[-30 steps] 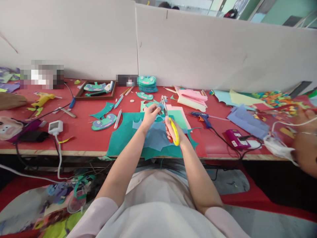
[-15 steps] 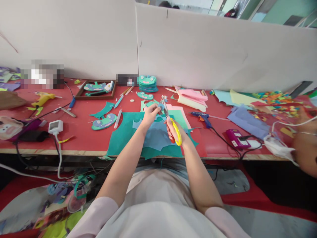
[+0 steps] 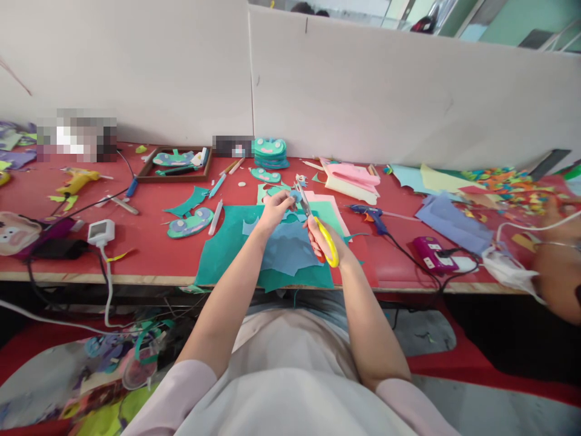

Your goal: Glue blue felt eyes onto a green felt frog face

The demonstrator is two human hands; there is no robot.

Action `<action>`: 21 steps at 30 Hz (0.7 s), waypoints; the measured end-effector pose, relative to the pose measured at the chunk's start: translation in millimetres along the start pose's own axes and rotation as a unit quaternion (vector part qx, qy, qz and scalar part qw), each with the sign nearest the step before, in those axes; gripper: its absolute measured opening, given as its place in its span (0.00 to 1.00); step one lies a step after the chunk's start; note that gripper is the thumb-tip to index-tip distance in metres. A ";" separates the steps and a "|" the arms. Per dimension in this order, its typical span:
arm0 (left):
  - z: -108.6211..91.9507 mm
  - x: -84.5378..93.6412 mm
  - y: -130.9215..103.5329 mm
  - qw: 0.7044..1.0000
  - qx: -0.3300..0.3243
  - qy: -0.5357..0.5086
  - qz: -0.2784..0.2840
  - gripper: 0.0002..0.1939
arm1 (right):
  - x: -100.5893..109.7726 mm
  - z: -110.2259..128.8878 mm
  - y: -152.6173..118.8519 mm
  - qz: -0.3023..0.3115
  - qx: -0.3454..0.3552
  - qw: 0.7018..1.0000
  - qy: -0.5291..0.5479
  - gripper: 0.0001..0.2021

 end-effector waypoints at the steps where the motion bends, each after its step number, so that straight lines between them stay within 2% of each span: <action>1: -0.2 0.0 -0.1 1.000 0.000 0.001 0.001 0.08 | 0.0 0.4 -0.5 0.001 0.003 1.000 0.000 0.25; 13: -3.6 -0.8 -1.5 1.000 0.000 0.016 0.011 0.10 | 2.2 4.0 -3.3 0.022 -0.008 1.000 0.016 0.24; 21: -5.4 -1.7 -2.6 0.999 -0.011 0.031 0.024 0.10 | 9.1 -0.1 1.1 -0.029 -0.003 0.999 -0.017 0.23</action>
Point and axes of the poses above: each hand's wrist, its own y-axis towards the middle knuckle, its own x-axis out of the back of the hand, z = x × y, the point moved 4 cm from there along y, towards the middle knuckle, and after that the axes turned 11 degrees about -z, right-handed, at the moved point
